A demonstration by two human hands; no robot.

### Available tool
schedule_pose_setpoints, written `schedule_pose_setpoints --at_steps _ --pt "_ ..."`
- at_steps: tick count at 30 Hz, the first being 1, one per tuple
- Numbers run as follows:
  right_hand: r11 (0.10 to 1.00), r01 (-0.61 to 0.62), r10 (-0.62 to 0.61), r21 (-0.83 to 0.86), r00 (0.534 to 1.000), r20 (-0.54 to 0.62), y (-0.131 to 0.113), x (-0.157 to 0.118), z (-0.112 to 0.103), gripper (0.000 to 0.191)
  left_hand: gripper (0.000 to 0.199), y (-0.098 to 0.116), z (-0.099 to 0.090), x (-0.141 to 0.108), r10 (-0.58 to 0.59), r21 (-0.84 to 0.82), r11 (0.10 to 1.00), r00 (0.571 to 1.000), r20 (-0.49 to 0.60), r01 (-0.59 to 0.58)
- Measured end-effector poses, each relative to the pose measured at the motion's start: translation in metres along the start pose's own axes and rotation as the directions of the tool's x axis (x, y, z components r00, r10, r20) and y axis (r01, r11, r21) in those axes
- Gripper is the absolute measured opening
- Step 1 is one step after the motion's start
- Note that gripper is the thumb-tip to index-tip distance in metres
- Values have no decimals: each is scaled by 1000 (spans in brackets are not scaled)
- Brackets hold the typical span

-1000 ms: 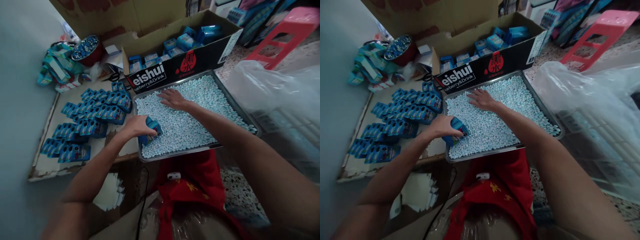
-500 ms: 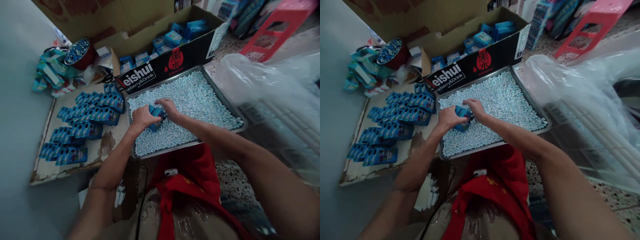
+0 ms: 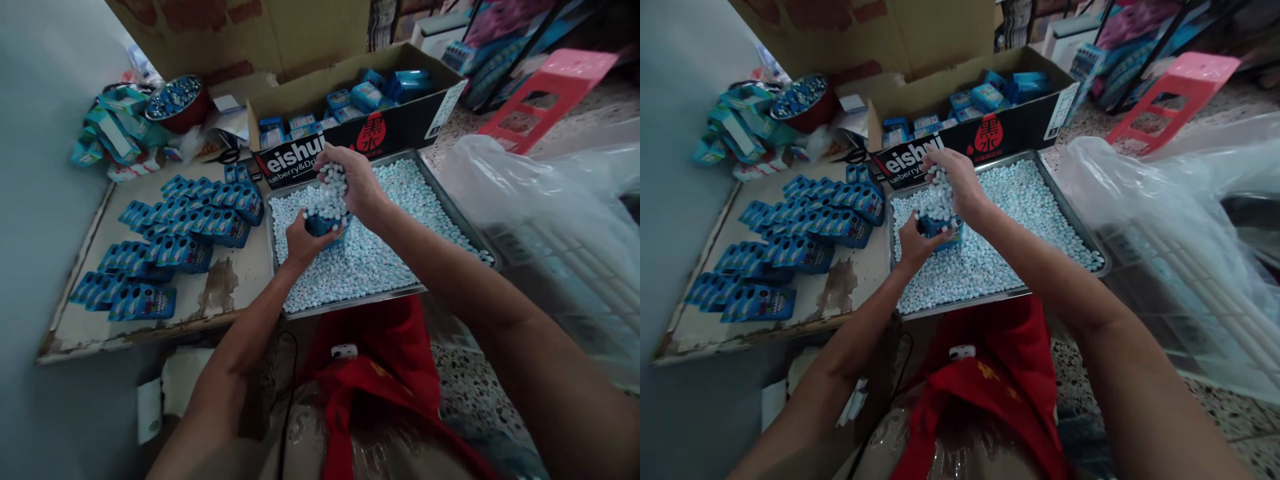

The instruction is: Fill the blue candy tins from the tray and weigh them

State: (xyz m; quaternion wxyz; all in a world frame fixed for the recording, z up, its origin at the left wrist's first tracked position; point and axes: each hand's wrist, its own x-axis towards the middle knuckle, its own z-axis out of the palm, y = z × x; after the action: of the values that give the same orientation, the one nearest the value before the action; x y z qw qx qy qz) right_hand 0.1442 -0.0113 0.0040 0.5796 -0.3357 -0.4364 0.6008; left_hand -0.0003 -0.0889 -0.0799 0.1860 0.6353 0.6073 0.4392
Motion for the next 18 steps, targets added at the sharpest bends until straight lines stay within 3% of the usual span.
schedule_pose_setpoints --at_steps 8,14,18 --pt "999 7 -4 -54 998 58 0 2 11 57 68 -8 -16 16 46 -17 999 998 47 -45" --pt "996 -45 52 -82 996 79 -2 -9 19 57 66 -25 -11 23 13 -69 998 998 61 -9" --pt "991 26 -20 -132 999 45 -4 -15 -10 61 71 -32 -15 33 31 -157 988 994 109 -13"
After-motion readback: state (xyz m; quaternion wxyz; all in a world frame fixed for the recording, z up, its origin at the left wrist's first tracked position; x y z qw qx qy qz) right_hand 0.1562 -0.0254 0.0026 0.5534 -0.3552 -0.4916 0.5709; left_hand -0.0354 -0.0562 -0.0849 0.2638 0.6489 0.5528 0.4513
